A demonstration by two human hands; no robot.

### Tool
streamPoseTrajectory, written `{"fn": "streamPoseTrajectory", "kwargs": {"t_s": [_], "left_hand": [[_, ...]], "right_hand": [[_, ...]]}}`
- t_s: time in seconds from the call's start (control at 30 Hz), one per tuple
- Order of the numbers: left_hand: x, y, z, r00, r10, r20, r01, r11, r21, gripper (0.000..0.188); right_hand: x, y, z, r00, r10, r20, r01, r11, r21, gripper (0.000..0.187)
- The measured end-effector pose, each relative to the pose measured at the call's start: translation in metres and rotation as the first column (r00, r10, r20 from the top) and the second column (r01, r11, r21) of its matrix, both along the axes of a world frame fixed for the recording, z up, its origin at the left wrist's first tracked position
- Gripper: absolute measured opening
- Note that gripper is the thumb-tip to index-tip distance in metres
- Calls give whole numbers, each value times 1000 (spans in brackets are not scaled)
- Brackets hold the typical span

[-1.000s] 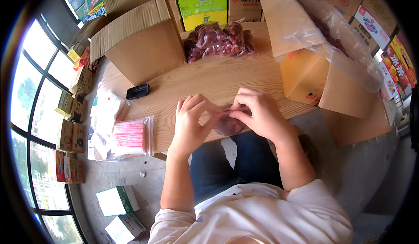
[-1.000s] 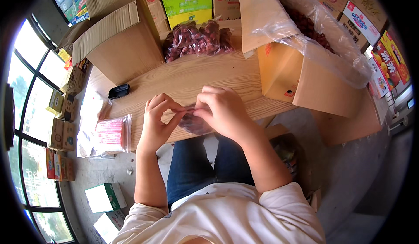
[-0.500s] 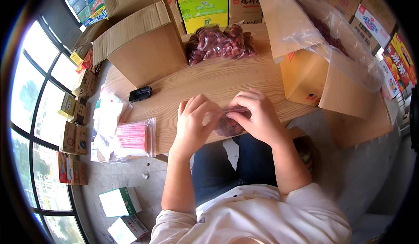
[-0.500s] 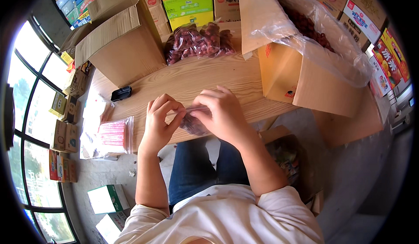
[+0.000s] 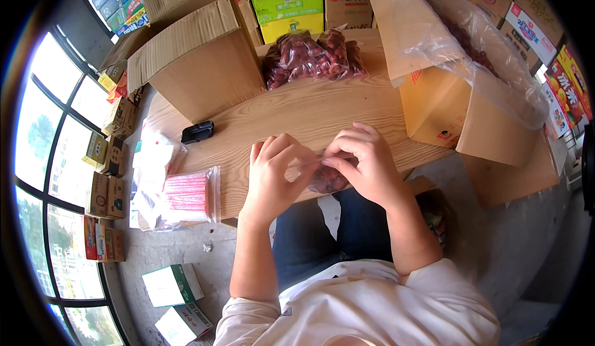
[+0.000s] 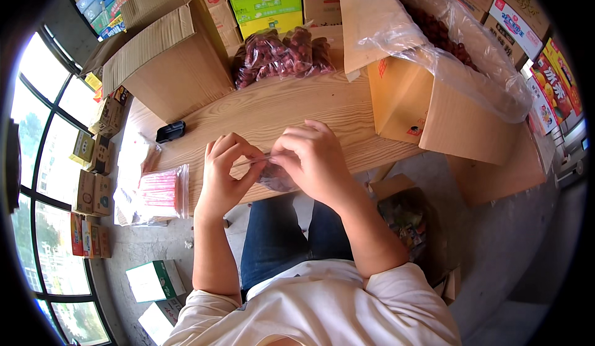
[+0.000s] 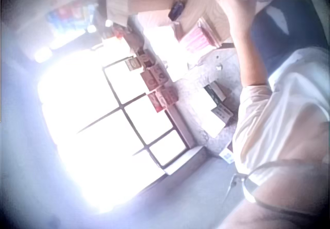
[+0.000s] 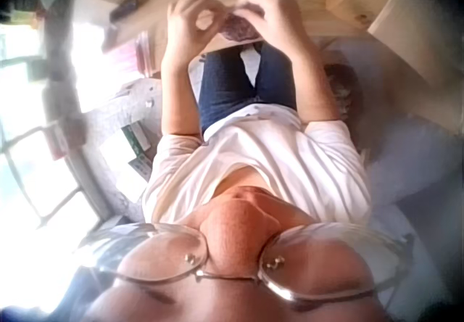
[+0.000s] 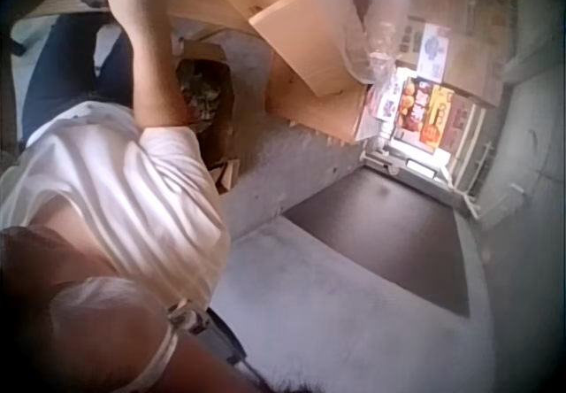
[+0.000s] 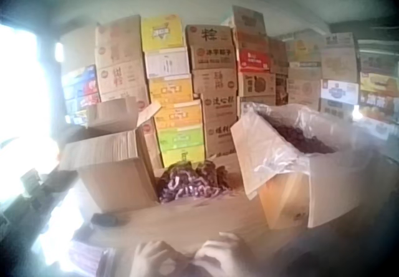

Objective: The person repeatedly scoops dried red dates from a large cardboard box into small clear plastic bags. They seal each bag by hand and place it on a wooden table next to a growing pile of finished packages. The workspace is surrounded by stacks of cardboard boxes.

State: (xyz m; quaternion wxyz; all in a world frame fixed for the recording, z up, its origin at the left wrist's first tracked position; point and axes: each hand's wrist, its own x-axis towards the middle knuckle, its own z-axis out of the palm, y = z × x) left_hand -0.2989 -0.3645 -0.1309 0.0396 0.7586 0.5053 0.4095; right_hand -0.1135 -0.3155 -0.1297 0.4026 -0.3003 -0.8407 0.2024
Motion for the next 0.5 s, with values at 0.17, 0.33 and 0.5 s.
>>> {"fn": "streamPoseTrajectory", "kwargs": {"t_s": [0.17, 0.33, 0.5], "left_hand": [[2, 3, -1, 1000, -2, -6, 2, 1000, 12, 12], [3, 4, -3, 1000, -2, -13, 2, 1000, 18, 11], [5, 3, 1, 1000, -7, 1, 7, 1000, 0, 11]], "right_hand": [[0, 2, -2, 1000, 6, -19, -5, 1000, 22, 9], [5, 3, -2, 996, 23, -81, -26, 999, -29, 9], [10, 3, -4, 995, 28, -91, -31, 999, -35, 10]]}}
